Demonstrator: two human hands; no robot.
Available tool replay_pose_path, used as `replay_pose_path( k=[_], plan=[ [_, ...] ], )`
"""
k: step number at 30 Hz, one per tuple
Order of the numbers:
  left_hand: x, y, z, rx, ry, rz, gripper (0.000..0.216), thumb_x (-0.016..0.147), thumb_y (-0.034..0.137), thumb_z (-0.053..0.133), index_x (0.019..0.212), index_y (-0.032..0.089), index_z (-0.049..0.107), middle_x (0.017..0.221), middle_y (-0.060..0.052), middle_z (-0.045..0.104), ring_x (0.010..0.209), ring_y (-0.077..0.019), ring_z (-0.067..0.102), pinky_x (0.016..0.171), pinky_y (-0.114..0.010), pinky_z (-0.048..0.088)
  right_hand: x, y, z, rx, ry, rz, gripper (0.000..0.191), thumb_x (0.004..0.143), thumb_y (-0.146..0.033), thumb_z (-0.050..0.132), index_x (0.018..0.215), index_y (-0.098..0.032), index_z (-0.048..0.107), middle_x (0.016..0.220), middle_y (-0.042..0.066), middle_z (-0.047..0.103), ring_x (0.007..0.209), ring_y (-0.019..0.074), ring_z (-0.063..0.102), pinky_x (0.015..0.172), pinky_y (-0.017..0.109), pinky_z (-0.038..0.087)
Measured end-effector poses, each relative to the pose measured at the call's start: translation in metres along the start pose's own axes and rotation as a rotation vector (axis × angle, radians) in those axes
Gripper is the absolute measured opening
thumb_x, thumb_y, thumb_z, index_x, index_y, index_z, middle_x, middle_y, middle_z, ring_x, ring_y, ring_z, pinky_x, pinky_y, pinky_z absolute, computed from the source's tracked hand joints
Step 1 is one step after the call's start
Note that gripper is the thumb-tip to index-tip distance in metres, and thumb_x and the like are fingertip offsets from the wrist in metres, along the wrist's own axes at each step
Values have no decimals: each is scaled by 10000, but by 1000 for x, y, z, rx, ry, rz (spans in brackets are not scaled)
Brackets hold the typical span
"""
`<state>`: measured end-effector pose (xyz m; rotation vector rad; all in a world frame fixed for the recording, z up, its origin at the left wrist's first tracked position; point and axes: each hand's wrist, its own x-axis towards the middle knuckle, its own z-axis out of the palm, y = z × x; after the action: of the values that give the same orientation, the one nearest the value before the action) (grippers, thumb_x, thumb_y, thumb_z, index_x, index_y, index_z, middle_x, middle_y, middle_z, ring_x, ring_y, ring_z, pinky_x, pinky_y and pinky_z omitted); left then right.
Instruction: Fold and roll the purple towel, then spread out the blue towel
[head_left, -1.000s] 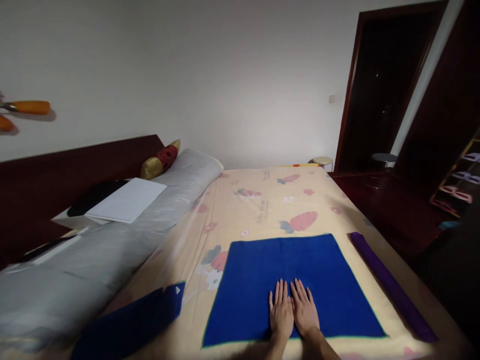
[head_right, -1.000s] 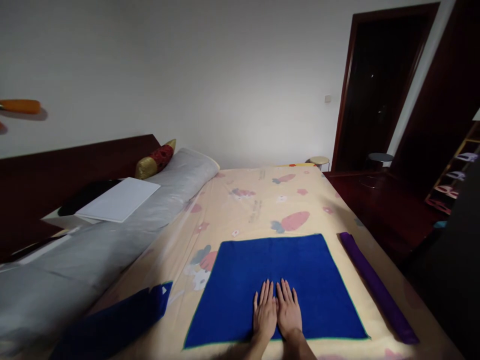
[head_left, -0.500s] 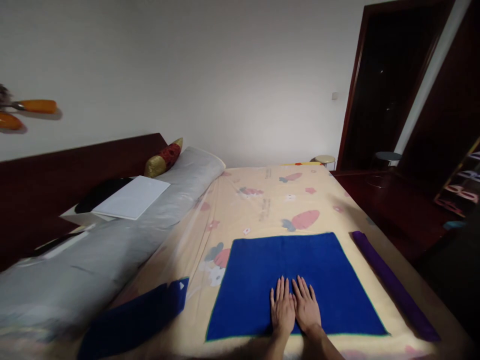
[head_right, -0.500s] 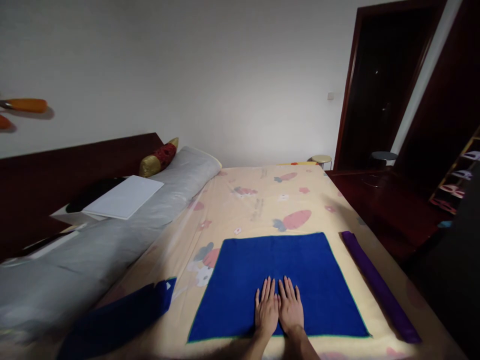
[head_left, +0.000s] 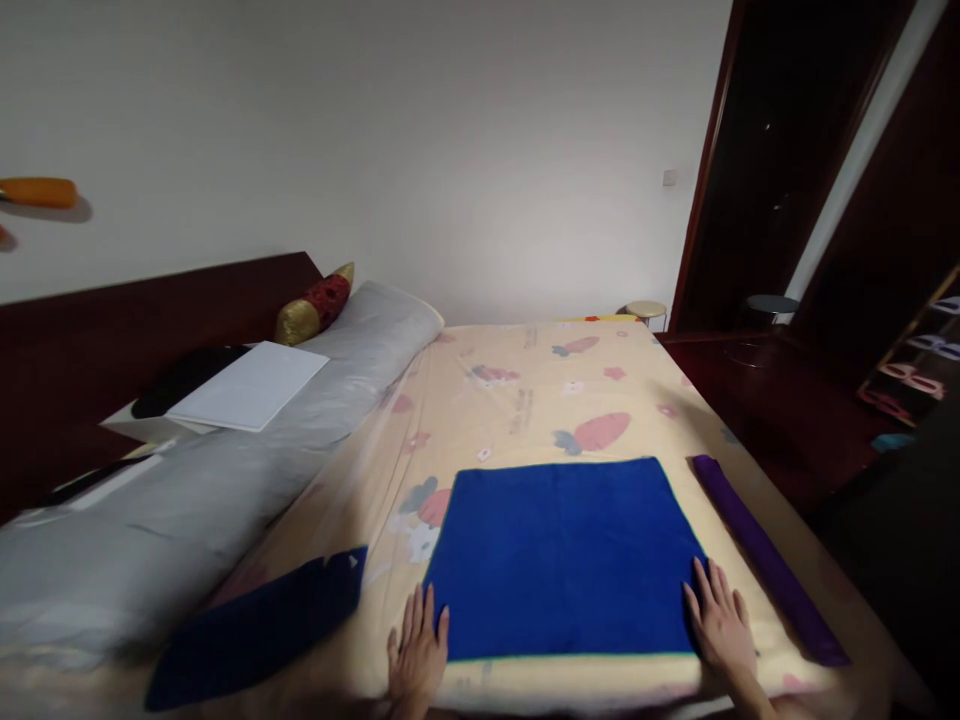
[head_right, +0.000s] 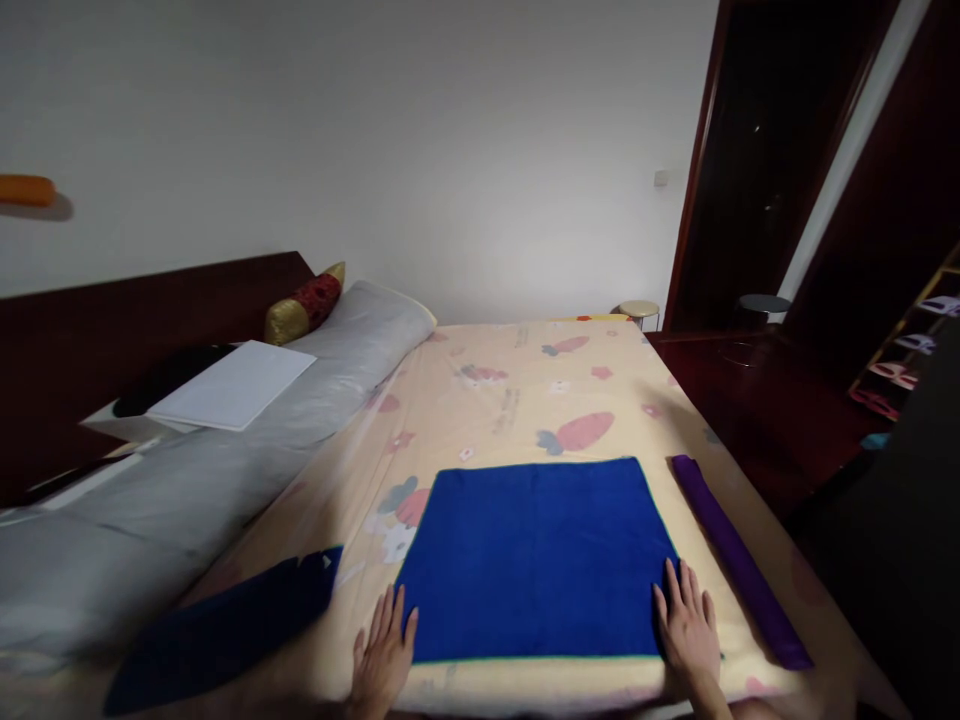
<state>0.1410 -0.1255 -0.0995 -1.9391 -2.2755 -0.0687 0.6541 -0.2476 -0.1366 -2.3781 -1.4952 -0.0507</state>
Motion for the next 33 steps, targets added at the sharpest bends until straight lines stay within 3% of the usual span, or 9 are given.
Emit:
replay_pose_path(
  k=[7, 14, 18, 26, 33],
  plan=[
    [-4, -12, 10, -74, 95, 21, 557, 935, 428, 163, 1467, 265, 168, 1530, -33, 344, 1406, -171, 301, 1150, -460, 205, 0, -4, 6, 2, 50, 16, 697, 890, -530, 111, 1459, -171, 290, 1548, 86, 272, 1438, 247, 186, 1133, 506, 209],
    [-4, -11, 11, -102, 209, 32, 581, 928, 438, 134, 1449, 215, 263, 1495, -56, 407, 1372, -199, 365, 1135, -465, 222, -1, -1, 11, 20, 81, 2, 694, 887, -538, 109, 1452, -191, 312, 1529, 78, 318, 1434, 255, 205, 1123, 524, 222],
    [-6, -9, 10, -132, 244, 23, 570, 930, 444, 133, 1467, 259, 188, 1482, -52, 432, 1367, -186, 372, 1137, -443, 218, -1, -1, 8, 35, 113, -16, 704, 899, -556, 112, 1458, -168, 292, 1532, 95, 308, 1435, 257, 201, 1117, 515, 239],
    [-8, -5, 6, -141, 267, 34, 566, 931, 422, 136, 1459, 244, 233, 1461, -65, 461, 1357, -190, 388, 1134, -441, 223, -8, -4, -1, 83, 238, -54, 648, 930, -538, 177, 1468, -187, 259, 1541, 114, 286, 1413, 275, 259, 1074, 504, 300],
    [-6, -8, -5, -122, 215, 7, 555, 927, 343, 188, 1466, 222, 229, 1479, -79, 430, 1362, -205, 382, 1131, -479, 227, -17, -2, -1, 62, 235, -83, 607, 926, -480, 224, 1471, -215, 253, 1548, 97, 269, 1400, 281, 294, 1062, 510, 318]
  ],
)
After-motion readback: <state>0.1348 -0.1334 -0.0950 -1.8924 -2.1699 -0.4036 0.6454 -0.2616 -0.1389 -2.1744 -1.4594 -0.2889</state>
